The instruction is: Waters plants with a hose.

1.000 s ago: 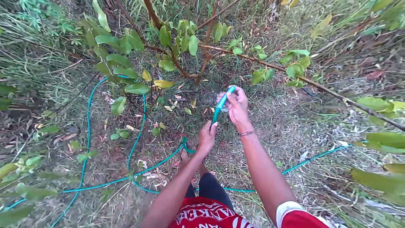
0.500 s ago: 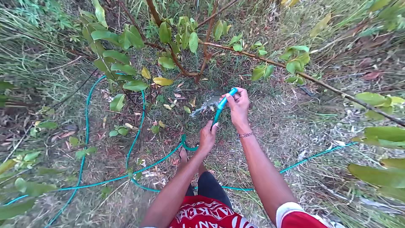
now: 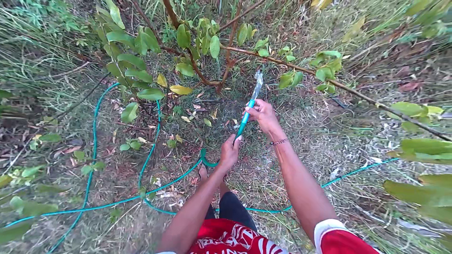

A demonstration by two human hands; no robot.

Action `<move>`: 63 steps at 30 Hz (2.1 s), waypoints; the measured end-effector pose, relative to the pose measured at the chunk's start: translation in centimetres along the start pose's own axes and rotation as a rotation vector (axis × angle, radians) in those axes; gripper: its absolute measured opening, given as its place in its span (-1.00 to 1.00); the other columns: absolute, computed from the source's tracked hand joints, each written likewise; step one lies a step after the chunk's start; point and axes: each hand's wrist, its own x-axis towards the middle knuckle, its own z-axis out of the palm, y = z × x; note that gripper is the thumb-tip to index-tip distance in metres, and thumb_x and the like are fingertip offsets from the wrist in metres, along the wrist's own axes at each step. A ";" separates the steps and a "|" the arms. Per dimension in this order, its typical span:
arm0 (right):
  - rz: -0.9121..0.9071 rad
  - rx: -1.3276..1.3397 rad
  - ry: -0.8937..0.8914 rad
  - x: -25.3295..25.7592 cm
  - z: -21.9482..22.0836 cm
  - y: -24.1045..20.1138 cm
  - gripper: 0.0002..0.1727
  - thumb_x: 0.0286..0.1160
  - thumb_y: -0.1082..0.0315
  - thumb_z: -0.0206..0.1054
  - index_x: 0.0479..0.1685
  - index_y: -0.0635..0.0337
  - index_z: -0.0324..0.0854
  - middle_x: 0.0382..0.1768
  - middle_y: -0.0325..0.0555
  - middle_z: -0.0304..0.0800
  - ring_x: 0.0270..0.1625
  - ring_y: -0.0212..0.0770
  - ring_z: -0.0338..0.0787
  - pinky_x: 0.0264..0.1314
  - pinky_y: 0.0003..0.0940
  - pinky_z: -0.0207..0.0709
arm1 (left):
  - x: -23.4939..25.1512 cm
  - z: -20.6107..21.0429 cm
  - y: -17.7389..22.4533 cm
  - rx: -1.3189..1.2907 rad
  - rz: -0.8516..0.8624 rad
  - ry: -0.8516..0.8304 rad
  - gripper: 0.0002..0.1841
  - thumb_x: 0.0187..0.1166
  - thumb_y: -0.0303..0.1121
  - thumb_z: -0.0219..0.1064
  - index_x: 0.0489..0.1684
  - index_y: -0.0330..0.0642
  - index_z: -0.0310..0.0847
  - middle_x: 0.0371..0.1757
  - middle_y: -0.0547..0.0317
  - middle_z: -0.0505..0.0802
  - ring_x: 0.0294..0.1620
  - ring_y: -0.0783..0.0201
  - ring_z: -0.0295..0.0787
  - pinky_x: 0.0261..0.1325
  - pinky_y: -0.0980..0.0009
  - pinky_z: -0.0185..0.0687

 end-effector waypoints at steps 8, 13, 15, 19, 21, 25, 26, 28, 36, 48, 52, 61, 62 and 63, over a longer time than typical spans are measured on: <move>-0.044 -0.008 -0.128 -1.8 2.7 1.2 -0.65 0.75 0.31 0.22 0.44 0.14 0.55 -0.14 -0.02 0.84 -0.24 -0.18 0.84 -0.09 -0.23 0.80 | -2.1 1.0 -1.1 -0.616 -0.107 -0.149 -0.55 0.92 -0.17 -0.19 0.04 -0.26 0.62 -0.68 0.42 0.38 -0.74 0.49 0.22 -0.65 0.54 0.24; 0.114 0.122 0.027 -3.8 6.6 5.8 -0.59 0.90 0.23 0.01 0.39 0.28 0.64 -0.26 0.09 0.89 -0.22 -0.11 0.88 -0.01 -0.21 0.77 | -1.1 1.5 -2.0 -0.655 -0.193 0.011 -0.58 0.92 -0.15 -0.09 -0.04 -0.30 0.60 -0.59 0.26 0.57 -0.68 0.42 0.44 -0.58 0.52 0.46; 0.107 0.156 0.038 -5.2 7.5 7.0 -0.58 0.90 0.24 -0.02 0.32 0.30 0.68 -0.29 0.07 0.89 -0.23 -0.15 0.86 -0.04 -0.23 0.75 | -0.4 1.5 -2.4 -0.650 -0.209 0.097 -0.67 0.88 -0.18 0.03 0.11 -0.32 0.51 -0.41 0.12 0.66 -0.58 0.32 0.56 -0.50 0.42 0.59; 0.033 0.181 0.135 -5.7 8.4 7.6 -0.64 0.85 0.30 0.02 0.14 0.35 0.70 -0.51 -0.08 0.71 -0.43 -0.21 0.75 -0.15 -0.22 0.76 | -0.5 1.7 -3.0 -0.591 -0.206 0.193 -0.58 0.74 -0.24 0.28 0.35 -0.38 0.38 -0.01 -0.05 0.74 -0.07 0.23 0.76 0.02 0.29 0.77; 0.026 0.169 0.172 -5.7 8.6 7.5 -0.64 0.86 0.30 0.03 0.13 0.35 0.70 -0.53 -0.12 0.66 -0.47 -0.25 0.71 -0.20 -0.27 0.74 | -0.7 0.9 -2.6 -0.536 -0.242 0.246 -0.49 0.60 -0.26 0.43 0.35 -0.38 0.34 0.13 -0.13 0.73 0.12 0.18 0.74 0.20 0.23 0.72; 0.009 0.079 0.200 -5.9 8.3 7.5 -0.61 0.86 0.27 0.00 0.22 0.37 0.65 -0.49 -0.11 0.67 -0.52 -0.23 0.71 -0.37 -0.26 0.74 | 2.0 -3.1 0.5 -0.474 -0.178 0.318 -0.45 0.63 -0.31 0.31 0.53 -0.41 0.30 0.40 -0.26 0.65 0.39 0.01 0.64 0.46 0.06 0.57; 0.008 0.049 0.206 -6.2 8.3 7.5 -0.61 0.86 0.26 0.01 0.23 0.37 0.65 -0.50 -0.11 0.67 -0.53 -0.23 0.70 -0.39 -0.26 0.74 | 3.4 -3.7 1.8 -0.459 -0.148 0.293 -0.47 0.69 -0.27 0.28 0.54 -0.39 0.32 0.44 -0.25 0.64 0.44 0.00 0.62 0.52 0.04 0.54; 0.000 -0.005 0.220 -6.6 8.5 8.0 -0.62 0.86 0.23 0.04 0.20 0.36 0.65 -0.55 -0.14 0.64 -0.58 -0.25 0.66 -0.45 -0.29 0.70 | 6.4 -3.8 4.3 -0.446 -0.143 0.197 -0.45 0.77 -0.17 0.24 0.60 -0.34 0.33 0.38 -0.20 0.73 0.36 0.02 0.70 0.45 0.03 0.60; -0.100 -0.345 0.471 -8.2 9.9 8.9 -0.63 0.79 0.19 0.13 0.21 0.22 0.73 -0.45 -0.11 0.74 -0.46 -0.25 0.68 -0.28 -0.19 0.64 | 9.7 -0.7 8.0 -0.654 -0.208 0.072 -0.61 0.92 -0.16 -0.08 -0.20 -0.22 0.52 -0.63 0.33 0.43 -0.74 0.47 0.29 -0.63 0.60 0.35; 0.190 0.339 0.280 -9.5 8.0 7.1 -0.58 0.90 0.14 -0.03 0.03 0.27 0.66 -0.70 -0.27 0.35 -0.76 -0.39 0.30 -0.71 -0.45 0.32 | 9.9 -1.7 6.6 -0.789 -0.340 -0.230 -0.59 0.92 -0.04 -0.11 0.08 -0.16 0.54 -0.61 0.33 0.50 -0.68 0.41 0.47 -0.53 0.52 0.57; 0.033 -0.430 0.460 -9.0 7.6 7.5 -0.59 0.82 0.11 0.12 -0.05 0.27 0.74 -0.56 -0.03 0.65 -0.51 -0.08 0.66 -0.33 0.00 0.59 | 8.1 -0.4 9.0 -0.635 -0.290 0.079 -0.69 0.88 -0.26 0.05 0.32 -0.31 0.47 -0.33 0.04 0.72 -0.43 0.21 0.75 -0.31 0.31 0.78; 0.034 -0.176 0.373 -9.9 8.0 5.7 -0.56 0.85 0.11 0.03 -0.18 0.25 0.67 -0.65 -0.25 0.45 -0.65 -0.32 0.45 -0.53 -0.30 0.45 | 8.0 -0.2 9.3 -0.743 -0.350 -0.021 -0.63 0.94 -0.09 -0.16 -0.22 -0.11 0.36 -0.69 0.36 0.35 -0.77 0.44 0.28 -0.63 0.55 0.39; 0.049 -0.092 0.343 -9.9 7.8 5.3 -0.56 0.86 0.10 0.02 -0.18 0.25 0.68 -0.67 -0.28 0.42 -0.68 -0.35 0.39 -0.59 -0.34 0.40 | 8.0 -0.4 8.8 -0.761 -0.353 -0.064 -0.60 0.93 -0.03 -0.19 -0.25 -0.07 0.35 -0.71 0.38 0.33 -0.78 0.44 0.27 -0.63 0.54 0.37; 0.079 0.008 0.308 -10.1 7.6 4.8 -0.56 0.86 0.10 0.01 -0.18 0.24 0.68 -0.68 -0.30 0.40 -0.70 -0.38 0.35 -0.63 -0.37 0.36 | 8.1 -0.6 8.2 -0.790 -0.347 -0.116 -0.57 0.92 0.03 -0.21 -0.28 -0.02 0.34 -0.72 0.39 0.32 -0.78 0.44 0.25 -0.65 0.53 0.34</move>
